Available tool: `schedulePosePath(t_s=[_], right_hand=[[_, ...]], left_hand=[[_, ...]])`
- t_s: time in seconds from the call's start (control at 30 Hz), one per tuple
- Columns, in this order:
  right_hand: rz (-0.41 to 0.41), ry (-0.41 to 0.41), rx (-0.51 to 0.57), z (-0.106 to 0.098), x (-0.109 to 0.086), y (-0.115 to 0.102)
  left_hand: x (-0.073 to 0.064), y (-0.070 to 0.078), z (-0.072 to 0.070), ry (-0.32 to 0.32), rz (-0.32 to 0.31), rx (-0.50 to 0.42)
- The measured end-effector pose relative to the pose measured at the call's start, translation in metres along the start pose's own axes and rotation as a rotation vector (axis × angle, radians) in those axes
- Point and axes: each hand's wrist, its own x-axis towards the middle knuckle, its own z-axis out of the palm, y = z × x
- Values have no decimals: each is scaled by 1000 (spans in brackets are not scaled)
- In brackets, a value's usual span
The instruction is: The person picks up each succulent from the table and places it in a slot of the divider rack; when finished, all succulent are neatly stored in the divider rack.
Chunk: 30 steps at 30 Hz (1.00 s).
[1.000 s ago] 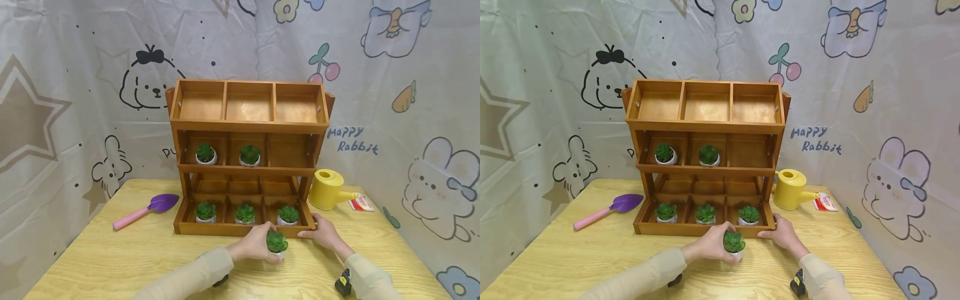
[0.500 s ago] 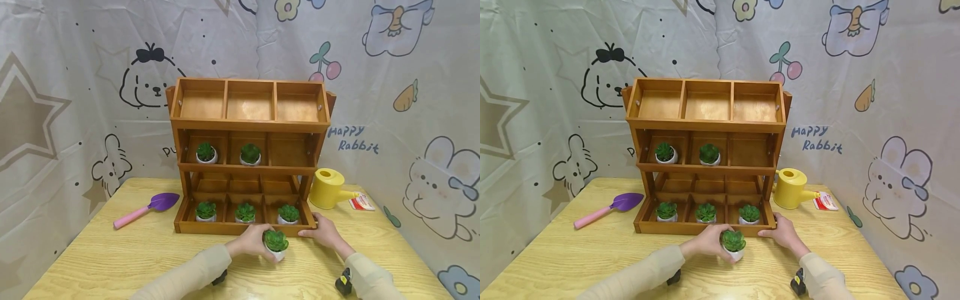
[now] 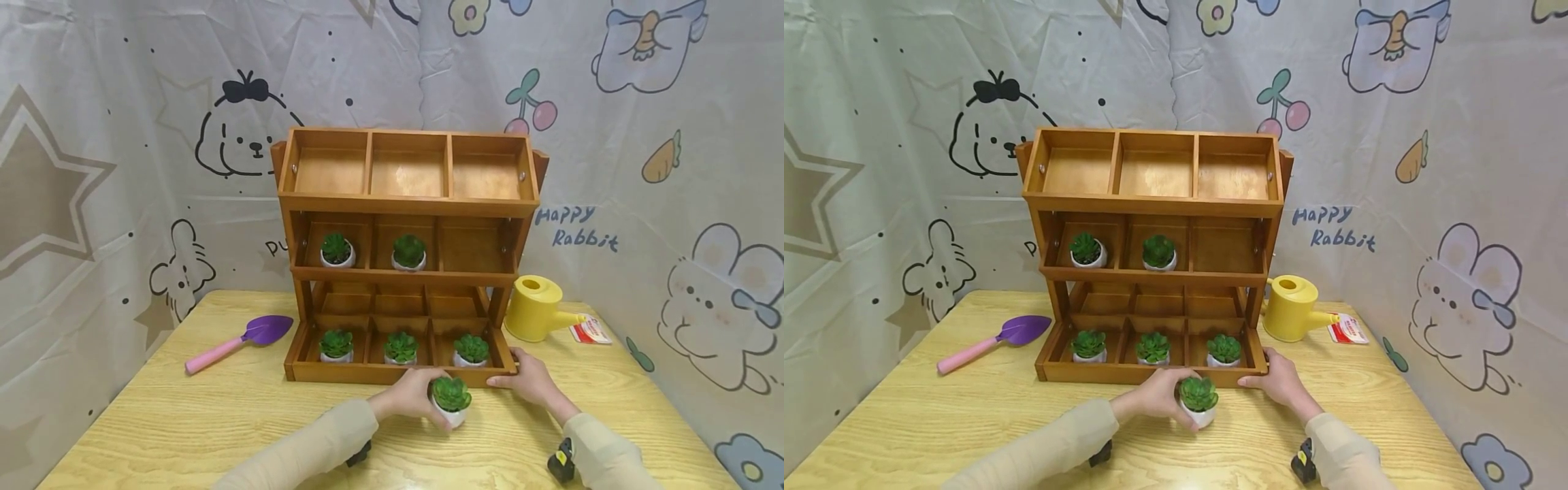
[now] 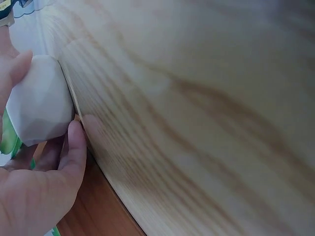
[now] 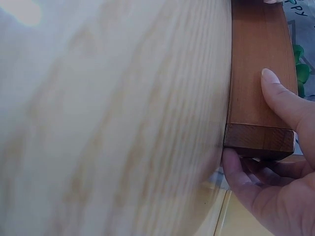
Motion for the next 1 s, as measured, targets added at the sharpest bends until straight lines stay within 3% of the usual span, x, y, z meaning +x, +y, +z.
schedulePosePath(t_s=[0.47, 1.0], right_hand=[[0, -1, 14, 0, -1, 0], [0, 3, -6, 1, 1, 2]], left_hand=[[2, 1, 2, -35, -46, -19], [0, 4, 3, -25, -11, -9]])
